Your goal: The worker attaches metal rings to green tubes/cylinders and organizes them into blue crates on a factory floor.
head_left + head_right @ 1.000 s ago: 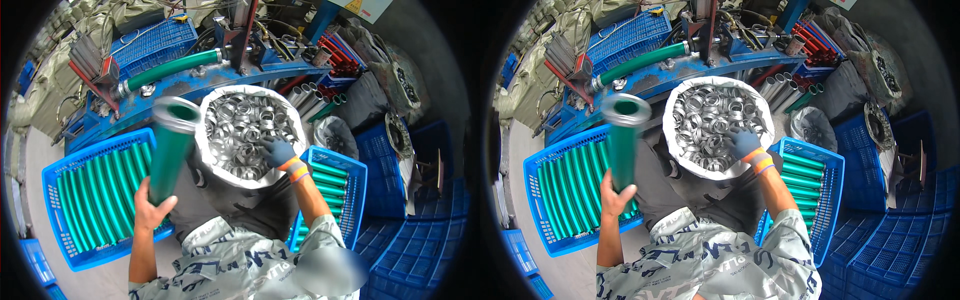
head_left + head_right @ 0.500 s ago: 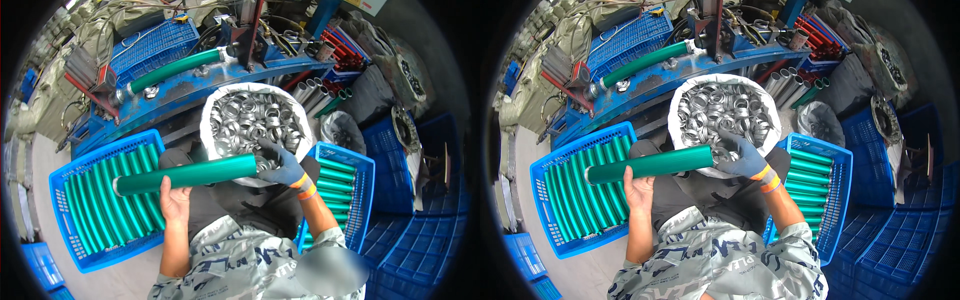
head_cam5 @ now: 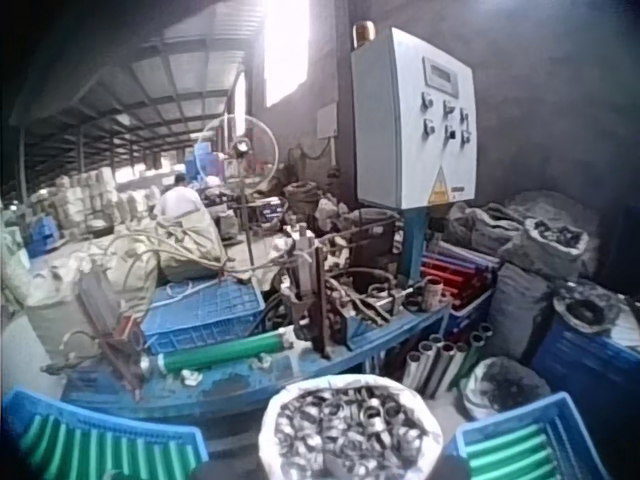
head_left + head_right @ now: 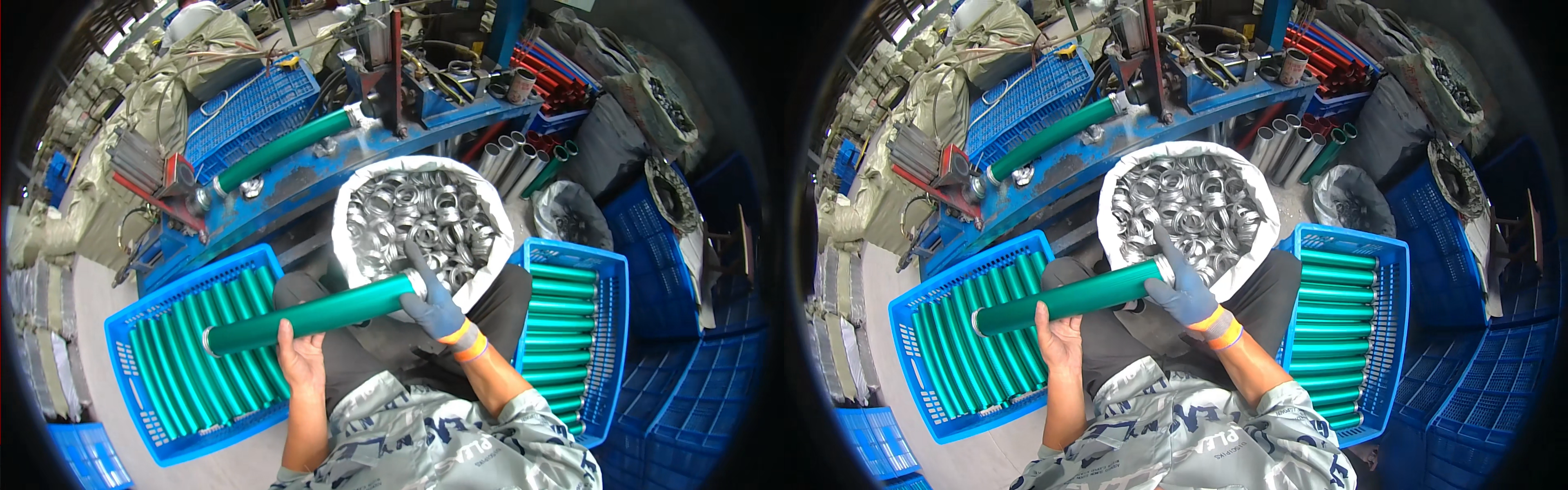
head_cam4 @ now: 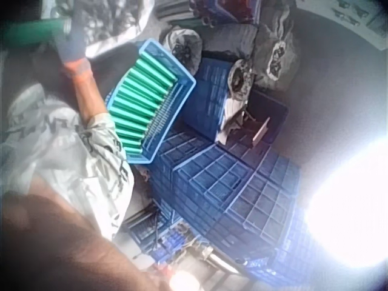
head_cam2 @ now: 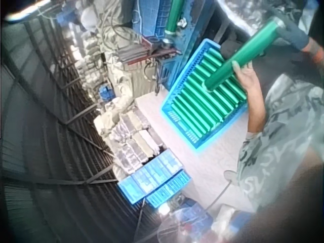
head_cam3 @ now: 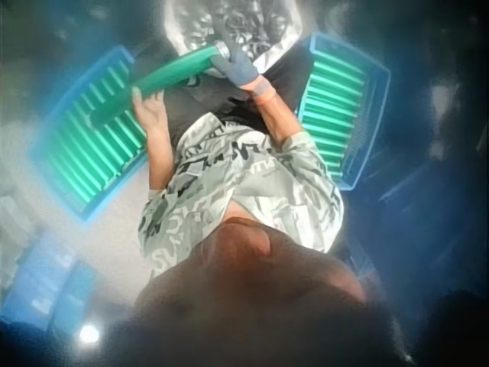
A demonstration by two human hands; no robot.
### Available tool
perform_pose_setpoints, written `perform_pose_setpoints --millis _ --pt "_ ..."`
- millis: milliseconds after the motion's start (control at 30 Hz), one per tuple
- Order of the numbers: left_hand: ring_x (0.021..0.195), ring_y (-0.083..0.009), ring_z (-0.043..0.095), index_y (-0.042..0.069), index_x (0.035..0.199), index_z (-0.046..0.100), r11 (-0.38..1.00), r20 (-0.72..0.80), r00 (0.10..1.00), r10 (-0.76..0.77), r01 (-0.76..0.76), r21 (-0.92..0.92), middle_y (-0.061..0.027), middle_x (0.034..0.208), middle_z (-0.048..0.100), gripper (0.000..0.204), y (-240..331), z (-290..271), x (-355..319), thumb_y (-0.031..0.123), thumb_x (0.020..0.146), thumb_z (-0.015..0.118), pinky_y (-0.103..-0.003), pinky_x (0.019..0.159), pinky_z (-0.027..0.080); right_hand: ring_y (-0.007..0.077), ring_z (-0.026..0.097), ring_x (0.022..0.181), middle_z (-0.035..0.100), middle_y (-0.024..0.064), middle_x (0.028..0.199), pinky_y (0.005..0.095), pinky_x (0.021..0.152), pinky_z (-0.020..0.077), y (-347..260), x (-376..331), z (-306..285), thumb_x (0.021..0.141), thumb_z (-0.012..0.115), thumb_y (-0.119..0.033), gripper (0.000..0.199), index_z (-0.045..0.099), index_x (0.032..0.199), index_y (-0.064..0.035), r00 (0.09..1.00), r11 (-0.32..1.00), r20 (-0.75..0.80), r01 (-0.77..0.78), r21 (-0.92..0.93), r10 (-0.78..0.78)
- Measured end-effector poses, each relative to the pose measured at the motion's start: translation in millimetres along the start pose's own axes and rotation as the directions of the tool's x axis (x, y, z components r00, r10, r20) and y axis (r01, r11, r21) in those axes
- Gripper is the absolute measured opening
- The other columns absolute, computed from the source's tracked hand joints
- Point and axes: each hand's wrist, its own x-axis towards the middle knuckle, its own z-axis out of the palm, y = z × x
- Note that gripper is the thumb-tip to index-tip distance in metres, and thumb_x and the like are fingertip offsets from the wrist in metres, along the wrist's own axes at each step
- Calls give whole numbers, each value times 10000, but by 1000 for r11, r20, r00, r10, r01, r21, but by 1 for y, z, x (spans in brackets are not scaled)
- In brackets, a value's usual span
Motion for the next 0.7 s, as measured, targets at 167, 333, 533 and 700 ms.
perform_pose_setpoints --millis 167,333,533,700 --pt "1388 -330 738 65 1525 681 1000 15 1000 -2 2 7 -163 1537 740 473 0 -3 1 389 1181 719 -521 1150 623 315 502 1613 452 244 1817 400 1341 370 8 4 6 1061 800 -197 1026 210 1872 21 980 945 -85 151 -290 -182" --pt "1412 -332 712 59 1548 650 999 -35 999 12 -11 36 -163 1563 710 544 -2 0 15 435 1164 739 -540 1185 596 328 433 1687 381 269 1864 401 1368 337 25 23 1 1044 828 -173 1066 185 1863 51 983 972 -84 143 -188 -160" --pt "1513 -331 622 32 1540 645 986 -111 994 -4 -14 -166 -172 1607 659 682 29 -23 35 559 1125 769 -549 1317 483 323 363 1747 369 285 1872 400 1424 288 -14 127 -11 1036 515 -13 883 205 1861 34 977 908 126 205 -364 -169" --pt "1483 -297 639 35 1517 663 960 -130 990 46 -79 -269 -154 1573 684 677 73 -36 34 572 1120 775 -502 1297 506 375 505 1653 518 301 1772 417 1358 379 -81 284 47 1190 611 -430 817 357 1806 44 972 888 92 235 -395 -217"
